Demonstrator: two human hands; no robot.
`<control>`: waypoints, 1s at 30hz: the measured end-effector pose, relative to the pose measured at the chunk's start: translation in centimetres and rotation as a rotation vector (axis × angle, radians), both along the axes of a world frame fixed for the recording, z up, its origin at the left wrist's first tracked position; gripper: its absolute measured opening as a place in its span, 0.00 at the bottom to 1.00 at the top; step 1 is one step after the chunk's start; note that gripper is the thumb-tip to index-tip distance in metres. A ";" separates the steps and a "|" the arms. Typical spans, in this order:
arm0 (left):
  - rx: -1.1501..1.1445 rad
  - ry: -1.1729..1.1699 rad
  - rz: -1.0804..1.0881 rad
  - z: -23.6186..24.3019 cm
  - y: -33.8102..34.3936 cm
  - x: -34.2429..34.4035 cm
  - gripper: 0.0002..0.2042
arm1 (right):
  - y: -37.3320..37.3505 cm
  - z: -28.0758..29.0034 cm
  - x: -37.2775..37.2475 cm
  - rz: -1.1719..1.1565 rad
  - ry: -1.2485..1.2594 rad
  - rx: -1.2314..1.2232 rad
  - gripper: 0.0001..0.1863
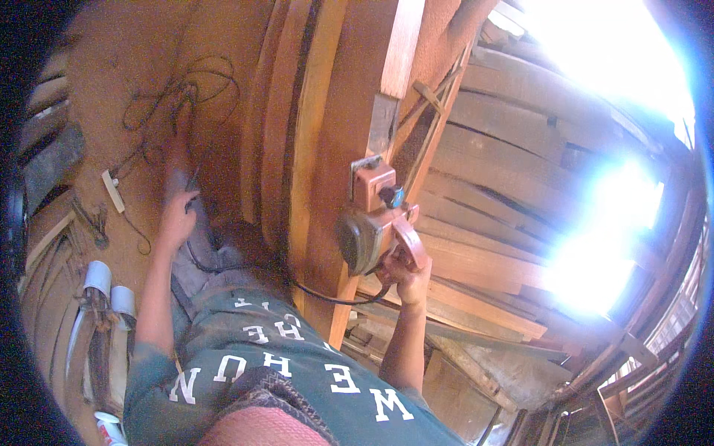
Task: The person moves wood boards among stacks and uses an electric planer to smooth the surface of a large wooden beam.
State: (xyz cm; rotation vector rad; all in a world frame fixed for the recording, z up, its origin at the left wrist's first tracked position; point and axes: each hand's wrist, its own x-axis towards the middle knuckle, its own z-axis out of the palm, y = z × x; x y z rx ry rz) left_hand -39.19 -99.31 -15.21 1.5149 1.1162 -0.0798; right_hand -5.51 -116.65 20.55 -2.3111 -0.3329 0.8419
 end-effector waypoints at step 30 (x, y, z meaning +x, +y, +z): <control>0.199 -0.023 0.043 9.8 26.9 15.2 0.16 | 55.8 -5.1 27.6 0.236 0.071 0.499 0.04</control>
